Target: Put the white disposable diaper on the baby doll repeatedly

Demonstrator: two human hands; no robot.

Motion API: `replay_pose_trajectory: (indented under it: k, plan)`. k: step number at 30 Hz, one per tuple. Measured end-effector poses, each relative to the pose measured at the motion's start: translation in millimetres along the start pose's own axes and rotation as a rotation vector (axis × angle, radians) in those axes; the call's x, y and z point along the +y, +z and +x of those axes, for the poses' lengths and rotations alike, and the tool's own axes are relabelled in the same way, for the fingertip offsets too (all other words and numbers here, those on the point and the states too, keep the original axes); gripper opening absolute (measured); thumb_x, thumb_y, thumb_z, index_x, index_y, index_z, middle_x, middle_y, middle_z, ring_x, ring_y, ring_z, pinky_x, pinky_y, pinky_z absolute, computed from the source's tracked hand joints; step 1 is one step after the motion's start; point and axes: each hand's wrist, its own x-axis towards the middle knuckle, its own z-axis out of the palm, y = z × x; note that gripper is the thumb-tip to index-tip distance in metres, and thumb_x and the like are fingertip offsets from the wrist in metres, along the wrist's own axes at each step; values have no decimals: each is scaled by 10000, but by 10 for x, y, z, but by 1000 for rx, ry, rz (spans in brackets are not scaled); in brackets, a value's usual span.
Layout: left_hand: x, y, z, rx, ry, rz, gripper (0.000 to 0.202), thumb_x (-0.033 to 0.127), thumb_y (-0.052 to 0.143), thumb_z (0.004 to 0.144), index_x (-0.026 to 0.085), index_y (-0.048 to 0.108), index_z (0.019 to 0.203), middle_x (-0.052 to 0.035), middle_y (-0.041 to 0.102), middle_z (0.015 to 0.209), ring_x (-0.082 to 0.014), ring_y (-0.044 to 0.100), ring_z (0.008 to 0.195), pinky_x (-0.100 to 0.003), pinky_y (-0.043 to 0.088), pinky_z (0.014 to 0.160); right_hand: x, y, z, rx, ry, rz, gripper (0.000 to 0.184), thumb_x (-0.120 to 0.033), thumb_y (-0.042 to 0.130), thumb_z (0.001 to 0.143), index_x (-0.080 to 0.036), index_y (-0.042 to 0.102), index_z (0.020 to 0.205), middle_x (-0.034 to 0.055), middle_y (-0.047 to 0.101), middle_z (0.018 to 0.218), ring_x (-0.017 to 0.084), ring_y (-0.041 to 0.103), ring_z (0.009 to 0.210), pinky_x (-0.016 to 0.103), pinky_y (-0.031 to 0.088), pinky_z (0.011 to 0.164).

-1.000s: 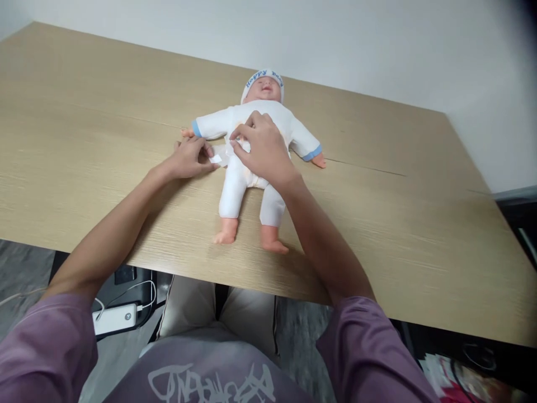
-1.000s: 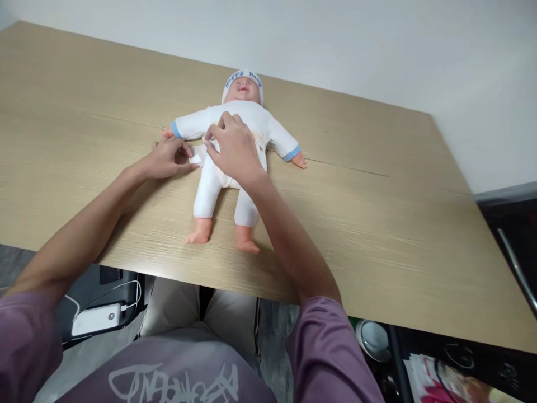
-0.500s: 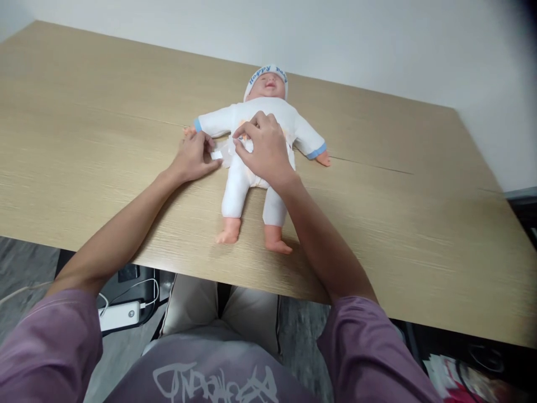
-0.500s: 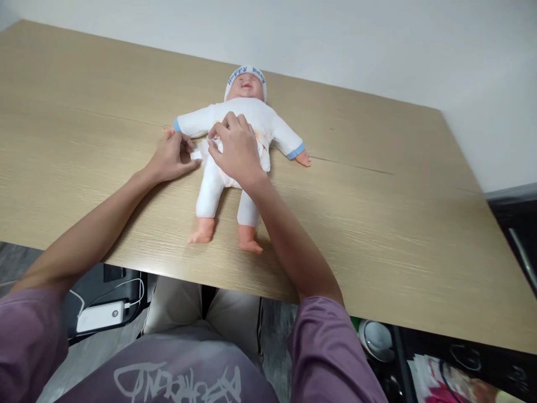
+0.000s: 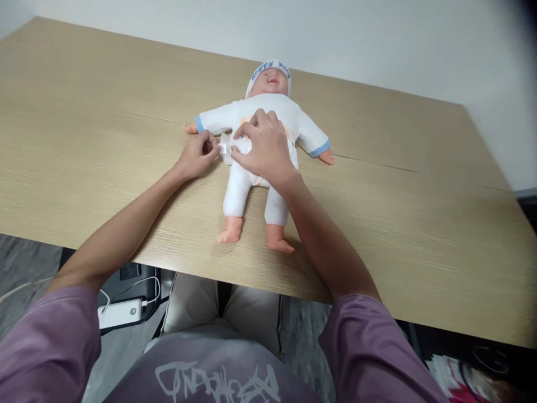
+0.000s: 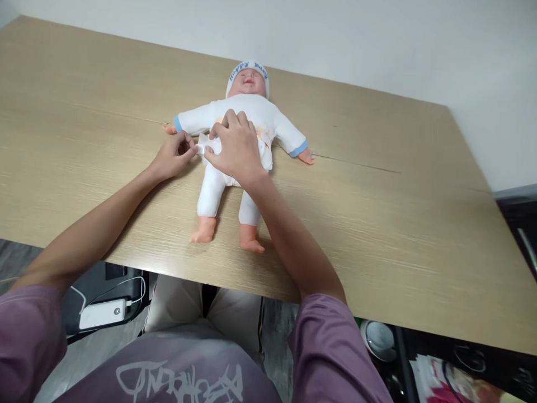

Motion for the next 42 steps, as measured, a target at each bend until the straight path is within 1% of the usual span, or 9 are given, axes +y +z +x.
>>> replay_pose_trajectory:
  k: [3, 7, 15, 19, 23, 28, 33, 38, 42]
  plan:
    - [-50, 16, 9, -19, 7, -110, 454, 564, 849, 1056, 198, 583, 1022, -36, 667, 926, -170, 599, 816, -390, 513, 876, 12, 17, -1, -12, -5, -12, 307, -490, 778, 1038, -241, 713, 1205, 147, 627, 1325, 432, 568, 1351, 666, 511, 1184]
    - [-98, 38, 5, -63, 40, -208, 589, 559, 1013, 898, 226, 569, 1094, -28, 640, 958, -177, 616, 794, -373, 509, 787, 19, 23, 6, -25, -2, 8, 287, -457, 791, 1031, -249, 710, 1212, 144, 615, 1330, 448, 552, 1389, 680, 492, 1194]
    - [-162, 87, 40, -65, 6, -286, 624, 516, 1036, 845, 252, 597, 1203, -5, 611, 878, -194, 623, 737, -390, 524, 776, -4, -2, 7, -40, 14, 16, 257, -406, 806, 1016, -250, 716, 1200, 145, 613, 1342, 449, 546, 1385, 681, 485, 1193]
    - [-95, 55, 44, -58, 0, -232, 509, 592, 988, 890, 229, 657, 1025, -5, 602, 806, -166, 542, 678, -361, 489, 719, -10, -9, 9, -47, 17, 4, 251, -399, 793, 1025, -243, 716, 1207, 142, 614, 1334, 446, 543, 1385, 673, 477, 1197]
    - [-12, 8, 49, -54, 10, -251, 572, 734, 893, 950, 224, 645, 880, -8, 567, 736, -171, 526, 675, -348, 490, 715, -17, -9, 6, -48, 11, -12, 262, -412, 768, 1040, -240, 712, 1229, 139, 622, 1346, 442, 547, 1379, 674, 475, 1199]
    - [39, -11, 69, -8, -31, -370, 654, 835, 842, 945, 223, 642, 835, -21, 569, 743, -181, 551, 690, -357, 528, 718, -31, -15, 7, -60, 38, -48, 450, -453, 770, 1034, -249, 659, 1419, 157, 633, 1420, 443, 544, 1387, 672, 493, 1209]
    - [98, -22, 208, 38, -118, -499, 721, 871, 788, 967, 217, 581, 745, -35, 555, 713, -174, 539, 678, -348, 511, 689, -46, -25, 26, -87, 52, -65, 723, -495, 765, 1034, -240, 494, 1654, 183, 628, 1507, 467, 525, 1436, 687, 467, 1235]
    - [375, 52, 456, -22, -147, -505, 709, 853, 791, 979, 213, 571, 768, -43, 582, 748, -169, 553, 700, -356, 511, 716, -62, -83, 47, -78, 56, 5, 936, -514, 826, 984, -206, 395, 1756, 187, 662, 1481, 470, 579, 1418, 672, 489, 1222]
    - [640, 171, 586, -76, -119, -428, 688, 819, 777, 1008, 215, 553, 766, -43, 541, 723, -190, 543, 729, -365, 493, 705, -3, -170, 77, -72, 57, 170, 977, -487, 867, 950, -226, 402, 1769, 119, 744, 1263, 411, 675, 1284, 635, 543, 1178]
